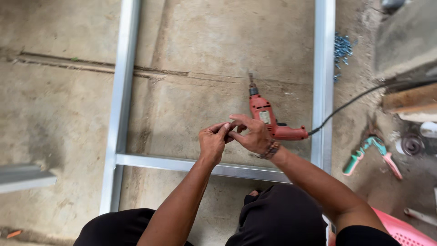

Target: The person assembles a rectangular metal frame on a concrete floor. They use a corded power drill to drive screws into the frame corners and add a crossbar, then use pliers to adjust the metal pieces.

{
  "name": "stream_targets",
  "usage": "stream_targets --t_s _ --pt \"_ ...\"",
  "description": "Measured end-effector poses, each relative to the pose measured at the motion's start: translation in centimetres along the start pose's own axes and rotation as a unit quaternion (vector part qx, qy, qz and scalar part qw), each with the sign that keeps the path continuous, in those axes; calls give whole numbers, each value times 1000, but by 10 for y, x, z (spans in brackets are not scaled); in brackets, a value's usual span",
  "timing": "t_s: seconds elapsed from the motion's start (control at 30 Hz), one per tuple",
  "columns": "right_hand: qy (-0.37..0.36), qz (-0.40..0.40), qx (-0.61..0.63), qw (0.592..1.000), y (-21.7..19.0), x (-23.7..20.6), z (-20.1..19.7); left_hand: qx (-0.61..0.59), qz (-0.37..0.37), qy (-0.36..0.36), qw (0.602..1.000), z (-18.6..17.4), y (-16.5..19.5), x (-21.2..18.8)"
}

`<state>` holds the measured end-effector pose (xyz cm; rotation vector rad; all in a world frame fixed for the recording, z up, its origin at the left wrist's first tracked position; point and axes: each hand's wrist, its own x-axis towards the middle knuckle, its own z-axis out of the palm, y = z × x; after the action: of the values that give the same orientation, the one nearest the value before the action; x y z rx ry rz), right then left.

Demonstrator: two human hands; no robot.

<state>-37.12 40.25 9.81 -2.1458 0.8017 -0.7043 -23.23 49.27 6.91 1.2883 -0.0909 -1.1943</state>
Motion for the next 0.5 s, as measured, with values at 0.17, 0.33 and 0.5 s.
stream_targets --t_s 0.17,0.33,0.5 --pt "-267 158 -376 873 23 -4 -48 -31 2 96 995 -64 17 9" --pt "-333 249 -446 793 74 -51 -67 -67 -17 125 990 -119 30 4" --pt "-231 107 -479 840 118 -73 -69 -144 -9 144 979 -152 21 2"
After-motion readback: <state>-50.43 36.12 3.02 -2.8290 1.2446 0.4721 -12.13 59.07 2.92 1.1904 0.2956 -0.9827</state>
